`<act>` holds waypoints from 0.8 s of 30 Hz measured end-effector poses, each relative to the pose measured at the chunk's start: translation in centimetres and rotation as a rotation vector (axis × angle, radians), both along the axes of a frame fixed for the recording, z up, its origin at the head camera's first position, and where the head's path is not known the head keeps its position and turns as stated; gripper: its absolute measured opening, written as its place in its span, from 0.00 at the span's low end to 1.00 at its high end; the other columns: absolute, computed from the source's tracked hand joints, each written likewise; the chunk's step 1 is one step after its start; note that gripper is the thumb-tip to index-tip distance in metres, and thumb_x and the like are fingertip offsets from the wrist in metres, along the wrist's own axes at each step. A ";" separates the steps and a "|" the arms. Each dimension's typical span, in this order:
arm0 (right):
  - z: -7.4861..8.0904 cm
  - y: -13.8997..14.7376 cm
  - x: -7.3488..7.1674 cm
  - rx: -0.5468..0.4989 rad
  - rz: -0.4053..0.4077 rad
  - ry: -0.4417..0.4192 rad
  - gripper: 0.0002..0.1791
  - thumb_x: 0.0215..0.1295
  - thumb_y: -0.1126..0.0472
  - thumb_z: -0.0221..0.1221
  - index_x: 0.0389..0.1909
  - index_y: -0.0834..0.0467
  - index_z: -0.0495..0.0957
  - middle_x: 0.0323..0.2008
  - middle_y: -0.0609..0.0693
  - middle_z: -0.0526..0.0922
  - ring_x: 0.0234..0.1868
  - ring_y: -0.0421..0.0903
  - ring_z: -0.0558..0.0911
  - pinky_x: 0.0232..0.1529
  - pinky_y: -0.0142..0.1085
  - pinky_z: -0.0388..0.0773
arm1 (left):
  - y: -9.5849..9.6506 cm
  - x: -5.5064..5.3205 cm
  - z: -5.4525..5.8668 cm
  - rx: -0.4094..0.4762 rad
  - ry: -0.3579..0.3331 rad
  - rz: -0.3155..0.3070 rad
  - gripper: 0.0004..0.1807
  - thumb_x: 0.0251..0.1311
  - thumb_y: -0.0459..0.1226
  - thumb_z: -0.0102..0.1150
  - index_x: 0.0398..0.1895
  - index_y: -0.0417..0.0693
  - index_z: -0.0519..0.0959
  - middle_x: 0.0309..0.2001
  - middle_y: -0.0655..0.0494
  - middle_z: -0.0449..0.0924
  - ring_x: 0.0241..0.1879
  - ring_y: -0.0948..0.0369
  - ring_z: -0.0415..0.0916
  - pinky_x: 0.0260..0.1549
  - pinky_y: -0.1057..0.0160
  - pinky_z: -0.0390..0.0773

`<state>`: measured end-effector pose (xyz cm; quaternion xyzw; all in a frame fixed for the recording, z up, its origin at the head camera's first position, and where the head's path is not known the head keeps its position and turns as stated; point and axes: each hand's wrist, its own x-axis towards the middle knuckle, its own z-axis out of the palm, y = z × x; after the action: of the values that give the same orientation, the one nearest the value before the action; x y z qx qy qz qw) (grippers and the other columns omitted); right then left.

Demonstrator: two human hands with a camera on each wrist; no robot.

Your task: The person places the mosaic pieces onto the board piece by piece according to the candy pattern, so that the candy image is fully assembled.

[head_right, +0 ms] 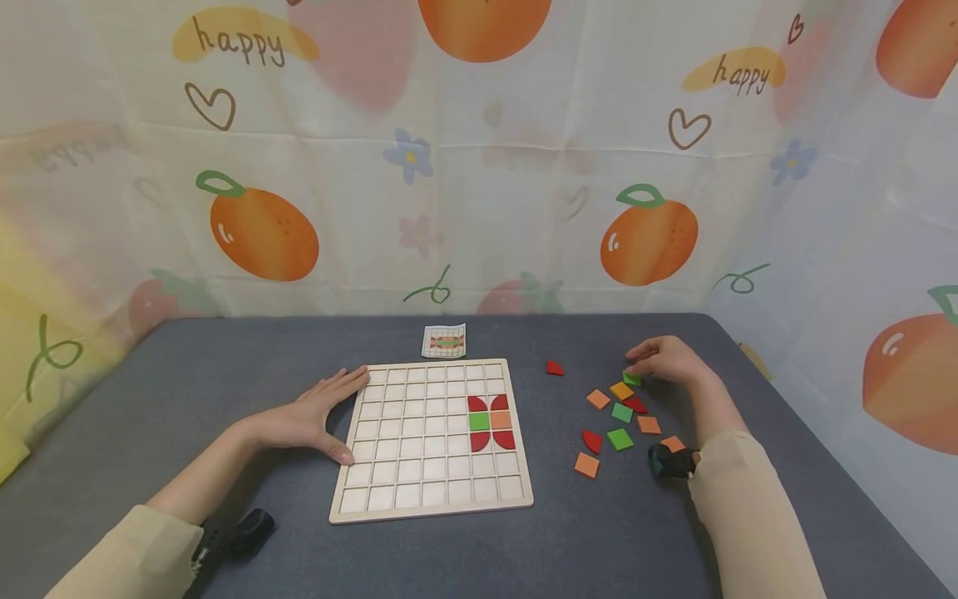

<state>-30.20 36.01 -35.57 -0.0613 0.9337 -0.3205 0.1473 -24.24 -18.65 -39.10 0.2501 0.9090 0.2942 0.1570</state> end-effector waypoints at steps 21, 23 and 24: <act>0.1 0.4 0.4 0.067 0.021 -0.002 0.22 0.67 0.58 0.62 0.54 0.70 0.78 0.56 0.70 0.77 0.56 0.62 0.76 0.56 0.54 0.77 | -0.2 -0.2 -0.3 0.011 -0.006 0.004 0.69 0.40 0.56 0.78 0.80 0.42 0.45 0.81 0.43 0.37 0.79 0.35 0.30 0.72 0.29 0.35; 0.2 0.3 0.4 0.066 0.023 -0.005 0.20 0.67 0.59 0.61 0.52 0.70 0.78 0.53 0.68 0.78 0.53 0.59 0.77 0.53 0.50 0.78 | -0.1 -0.1 -0.2 0.013 -0.007 0.005 0.69 0.40 0.56 0.78 0.80 0.42 0.45 0.81 0.43 0.37 0.79 0.36 0.29 0.72 0.29 0.35; 0.2 0.2 0.4 0.065 0.021 -0.007 0.19 0.67 0.59 0.61 0.51 0.70 0.78 0.53 0.67 0.78 0.52 0.57 0.77 0.52 0.47 0.78 | -0.1 -0.1 -0.2 0.017 -0.006 0.003 0.69 0.40 0.56 0.78 0.80 0.42 0.45 0.81 0.42 0.37 0.79 0.35 0.29 0.72 0.29 0.35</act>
<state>-29.76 36.22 -35.41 -0.0653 0.9425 -0.2884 0.1559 -24.32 -18.76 -39.28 0.2492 0.9064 0.3028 0.1573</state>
